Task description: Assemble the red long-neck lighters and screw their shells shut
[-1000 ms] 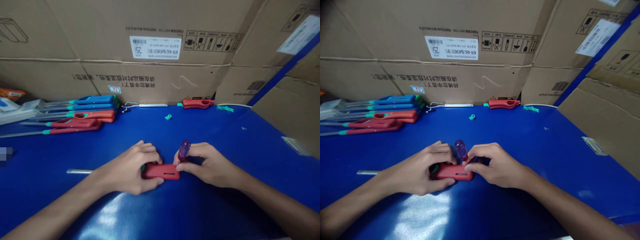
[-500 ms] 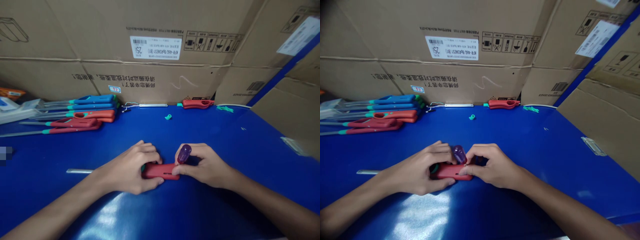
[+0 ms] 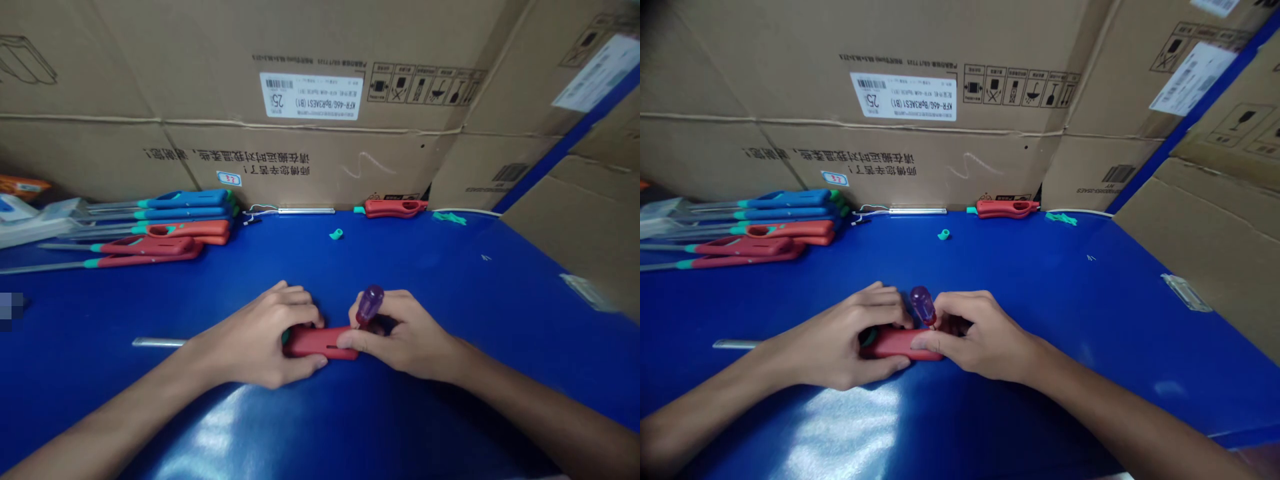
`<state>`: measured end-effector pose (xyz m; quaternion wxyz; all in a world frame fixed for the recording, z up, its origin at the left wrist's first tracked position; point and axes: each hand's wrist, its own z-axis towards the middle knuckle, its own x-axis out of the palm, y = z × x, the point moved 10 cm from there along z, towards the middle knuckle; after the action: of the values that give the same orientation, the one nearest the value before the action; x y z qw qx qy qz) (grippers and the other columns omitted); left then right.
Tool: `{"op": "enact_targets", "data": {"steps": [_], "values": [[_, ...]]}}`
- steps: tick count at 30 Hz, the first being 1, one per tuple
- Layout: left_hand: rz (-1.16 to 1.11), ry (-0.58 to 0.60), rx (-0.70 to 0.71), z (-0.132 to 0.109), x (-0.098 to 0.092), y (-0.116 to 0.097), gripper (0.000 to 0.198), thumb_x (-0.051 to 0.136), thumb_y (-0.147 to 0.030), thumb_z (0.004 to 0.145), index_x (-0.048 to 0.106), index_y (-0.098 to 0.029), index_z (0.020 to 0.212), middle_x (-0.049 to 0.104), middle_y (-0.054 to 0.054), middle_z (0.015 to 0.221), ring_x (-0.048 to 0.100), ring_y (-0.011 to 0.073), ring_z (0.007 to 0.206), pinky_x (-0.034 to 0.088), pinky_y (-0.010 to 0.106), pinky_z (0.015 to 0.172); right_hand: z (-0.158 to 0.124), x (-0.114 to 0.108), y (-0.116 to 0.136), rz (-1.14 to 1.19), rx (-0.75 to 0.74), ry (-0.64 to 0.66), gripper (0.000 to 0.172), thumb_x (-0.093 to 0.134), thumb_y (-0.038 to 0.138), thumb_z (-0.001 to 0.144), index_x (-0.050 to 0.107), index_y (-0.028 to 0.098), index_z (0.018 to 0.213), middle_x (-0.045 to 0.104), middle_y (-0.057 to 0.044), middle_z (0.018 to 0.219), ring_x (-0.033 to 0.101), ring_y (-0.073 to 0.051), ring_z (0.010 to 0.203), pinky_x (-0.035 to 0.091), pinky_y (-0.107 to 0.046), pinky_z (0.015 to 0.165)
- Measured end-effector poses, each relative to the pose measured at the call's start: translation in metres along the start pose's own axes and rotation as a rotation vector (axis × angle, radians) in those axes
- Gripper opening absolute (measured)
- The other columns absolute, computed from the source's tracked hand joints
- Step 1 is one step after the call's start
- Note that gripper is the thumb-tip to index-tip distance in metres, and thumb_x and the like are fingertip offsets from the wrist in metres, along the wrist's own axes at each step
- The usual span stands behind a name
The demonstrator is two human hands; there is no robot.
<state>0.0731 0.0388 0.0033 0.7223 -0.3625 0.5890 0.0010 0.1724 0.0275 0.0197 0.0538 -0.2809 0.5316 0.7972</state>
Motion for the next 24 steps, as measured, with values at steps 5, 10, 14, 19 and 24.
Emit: {"op": "enact_targets", "data": {"steps": [5, 10, 14, 19, 24], "values": [[0.021, -0.001, 0.009, 0.001, -0.002, -0.002, 0.016, 0.07, -0.033, 0.079, 0.064, -0.019, 0.083, 0.062, 0.001, 0.084, 0.057, 0.0186, 0.081, 0.035, 0.035, 0.081, 0.001, 0.003, -0.002, 0.014, 0.07, 0.121, 0.02, 0.067, 0.026, 0.09, 0.064, 0.018, 0.071, 0.067, 0.001, 0.071, 0.061, -0.012, 0.068, 0.047, -0.022, 0.065], [0.036, 0.012, 0.017, 0.001, 0.0, -0.002, 0.017, 0.07, -0.034, 0.079, 0.065, -0.019, 0.085, 0.063, 0.001, 0.084, 0.057, 0.0191, 0.081, 0.035, 0.035, 0.08, 0.0, -0.002, 0.003, 0.003, 0.049, 0.188, 0.011, 0.06, 0.019, 0.093, 0.07, 0.017, 0.088, 0.072, -0.003, 0.085, 0.066, -0.013, 0.075, 0.051, -0.024, 0.072], [0.013, 0.001, 0.007, -0.001, 0.0, -0.001, 0.018, 0.071, -0.034, 0.078, 0.066, -0.02, 0.089, 0.064, 0.001, 0.085, 0.057, 0.019, 0.081, 0.036, 0.035, 0.08, -0.002, -0.005, 0.005, -0.055, 0.006, 0.192, 0.014, 0.059, 0.019, 0.095, 0.073, 0.019, 0.093, 0.073, -0.004, 0.095, 0.068, -0.016, 0.087, 0.053, -0.025, 0.077], [0.013, -0.01, 0.014, 0.0, -0.001, -0.002, 0.016, 0.071, -0.033, 0.078, 0.066, -0.02, 0.087, 0.063, 0.001, 0.083, 0.057, 0.0181, 0.079, 0.036, 0.034, 0.078, -0.001, -0.006, 0.002, -0.049, 0.015, 0.151, 0.012, 0.06, 0.019, 0.094, 0.072, 0.019, 0.096, 0.077, -0.002, 0.092, 0.072, -0.015, 0.081, 0.054, -0.023, 0.073], [0.02, -0.017, 0.02, -0.001, -0.001, -0.001, 0.018, 0.071, -0.034, 0.078, 0.066, -0.02, 0.089, 0.064, 0.001, 0.084, 0.058, 0.0185, 0.08, 0.036, 0.035, 0.081, 0.0, -0.008, 0.008, -0.059, -0.036, 0.124, 0.009, 0.065, 0.016, 0.092, 0.072, 0.019, 0.086, 0.077, -0.001, 0.088, 0.072, -0.013, 0.081, 0.053, -0.022, 0.077]]}}
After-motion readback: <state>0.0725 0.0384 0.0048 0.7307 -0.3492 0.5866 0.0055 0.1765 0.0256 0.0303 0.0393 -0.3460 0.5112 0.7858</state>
